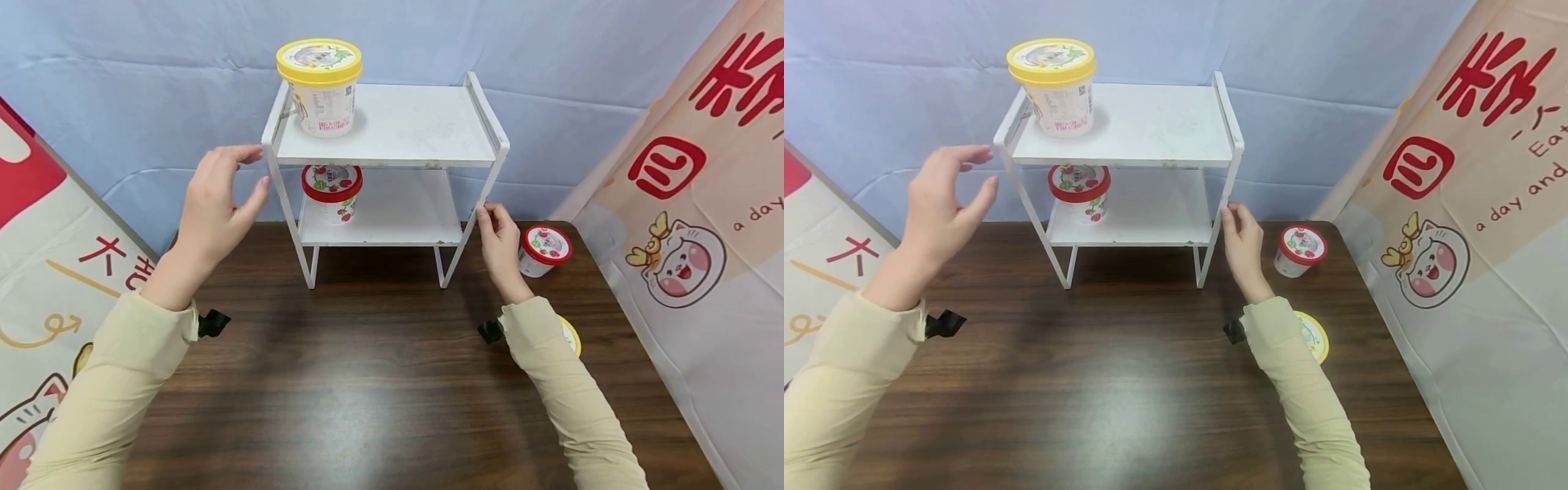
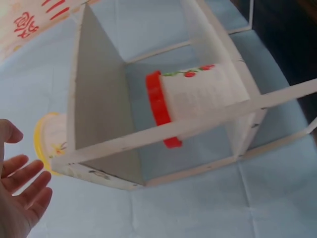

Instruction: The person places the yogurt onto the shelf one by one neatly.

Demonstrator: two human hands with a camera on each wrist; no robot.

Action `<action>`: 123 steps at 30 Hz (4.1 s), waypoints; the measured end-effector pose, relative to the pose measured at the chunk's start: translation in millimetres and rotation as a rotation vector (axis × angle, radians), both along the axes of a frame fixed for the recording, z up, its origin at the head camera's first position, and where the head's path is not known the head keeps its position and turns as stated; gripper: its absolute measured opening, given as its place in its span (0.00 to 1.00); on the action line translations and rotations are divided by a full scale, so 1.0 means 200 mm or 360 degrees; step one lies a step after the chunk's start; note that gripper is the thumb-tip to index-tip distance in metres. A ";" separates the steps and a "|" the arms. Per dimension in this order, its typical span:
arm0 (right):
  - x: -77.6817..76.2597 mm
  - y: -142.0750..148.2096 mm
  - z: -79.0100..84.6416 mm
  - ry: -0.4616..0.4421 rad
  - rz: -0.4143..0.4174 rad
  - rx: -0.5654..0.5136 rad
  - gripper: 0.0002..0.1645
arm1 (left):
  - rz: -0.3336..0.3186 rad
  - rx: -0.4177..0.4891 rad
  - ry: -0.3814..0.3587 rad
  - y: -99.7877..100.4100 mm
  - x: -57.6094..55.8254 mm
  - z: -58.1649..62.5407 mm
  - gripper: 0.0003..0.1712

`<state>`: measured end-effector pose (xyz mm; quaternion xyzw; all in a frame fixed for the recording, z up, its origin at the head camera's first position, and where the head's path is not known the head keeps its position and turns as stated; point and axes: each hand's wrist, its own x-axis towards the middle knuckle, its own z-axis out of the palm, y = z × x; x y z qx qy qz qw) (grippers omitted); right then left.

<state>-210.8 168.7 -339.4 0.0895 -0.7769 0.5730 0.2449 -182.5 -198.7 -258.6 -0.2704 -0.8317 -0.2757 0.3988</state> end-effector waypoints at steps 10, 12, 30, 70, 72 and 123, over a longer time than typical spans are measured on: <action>0.00 0.00 0.00 -0.0007 0.0017 -0.0002 0.14 | 0.0016 -0.0057 -0.0132 -0.04 0.02 -0.12 0.15; 0.01 0.00 0.00 -0.0012 0.0020 -0.0001 0.14 | 0.0014 -0.0063 -0.0168 -0.05 0.02 -0.15 0.16; 0.00 -0.01 0.00 0.0032 -0.0033 0.0004 0.13 | 0.0060 -0.0122 -0.0270 -0.11 0.03 -0.32 0.16; -0.10 0.05 -0.13 0.0046 -0.0047 -0.0008 0.15 | 0.0182 -0.0032 -0.0557 -0.11 -0.01 -0.57 0.15; -0.10 0.05 -0.12 0.0034 -0.0047 -0.0011 0.14 | 0.0172 -0.0004 -0.0563 -0.11 -0.01 -0.58 0.14; -0.03 0.01 -0.04 0.0031 -0.0005 -0.0019 0.14 | -0.0197 0.1494 -0.0985 0.12 -0.15 -0.50 0.06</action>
